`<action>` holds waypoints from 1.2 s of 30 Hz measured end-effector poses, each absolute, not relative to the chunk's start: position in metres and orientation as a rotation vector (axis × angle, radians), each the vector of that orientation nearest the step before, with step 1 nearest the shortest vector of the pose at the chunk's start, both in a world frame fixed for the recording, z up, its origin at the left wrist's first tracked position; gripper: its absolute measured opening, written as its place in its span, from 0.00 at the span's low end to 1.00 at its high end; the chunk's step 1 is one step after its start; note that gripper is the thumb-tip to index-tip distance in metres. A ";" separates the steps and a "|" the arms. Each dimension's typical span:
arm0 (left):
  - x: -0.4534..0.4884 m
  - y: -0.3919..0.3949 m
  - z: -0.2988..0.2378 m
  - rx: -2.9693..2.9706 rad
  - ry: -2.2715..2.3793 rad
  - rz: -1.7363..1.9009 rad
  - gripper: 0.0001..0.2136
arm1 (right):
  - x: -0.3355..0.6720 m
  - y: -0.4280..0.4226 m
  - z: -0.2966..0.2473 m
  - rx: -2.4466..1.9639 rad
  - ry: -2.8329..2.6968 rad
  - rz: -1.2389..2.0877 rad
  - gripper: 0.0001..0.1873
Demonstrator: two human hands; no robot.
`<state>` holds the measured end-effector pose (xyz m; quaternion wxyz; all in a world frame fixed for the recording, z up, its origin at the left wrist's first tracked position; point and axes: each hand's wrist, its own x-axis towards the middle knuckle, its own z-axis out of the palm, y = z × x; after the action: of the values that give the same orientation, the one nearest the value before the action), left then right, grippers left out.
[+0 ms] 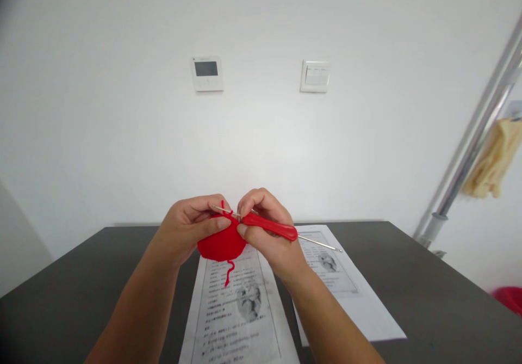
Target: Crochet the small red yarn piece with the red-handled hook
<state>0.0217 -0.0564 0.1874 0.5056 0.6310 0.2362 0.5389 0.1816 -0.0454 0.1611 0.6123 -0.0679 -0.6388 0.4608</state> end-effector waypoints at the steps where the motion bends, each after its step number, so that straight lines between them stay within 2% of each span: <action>1: 0.022 -0.057 0.187 1.519 0.575 1.297 0.09 | 0.182 -0.045 0.161 -0.159 -1.474 1.061 0.09; 36: 0.020 -0.058 0.189 1.563 0.607 1.258 0.08 | 0.182 -0.047 0.161 -0.219 -1.468 1.020 0.08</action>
<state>0.0204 -0.0576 0.1888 0.4992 0.6462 0.2508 0.5200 0.1824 -0.0469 0.1607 0.6211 -0.0952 -0.6389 0.4438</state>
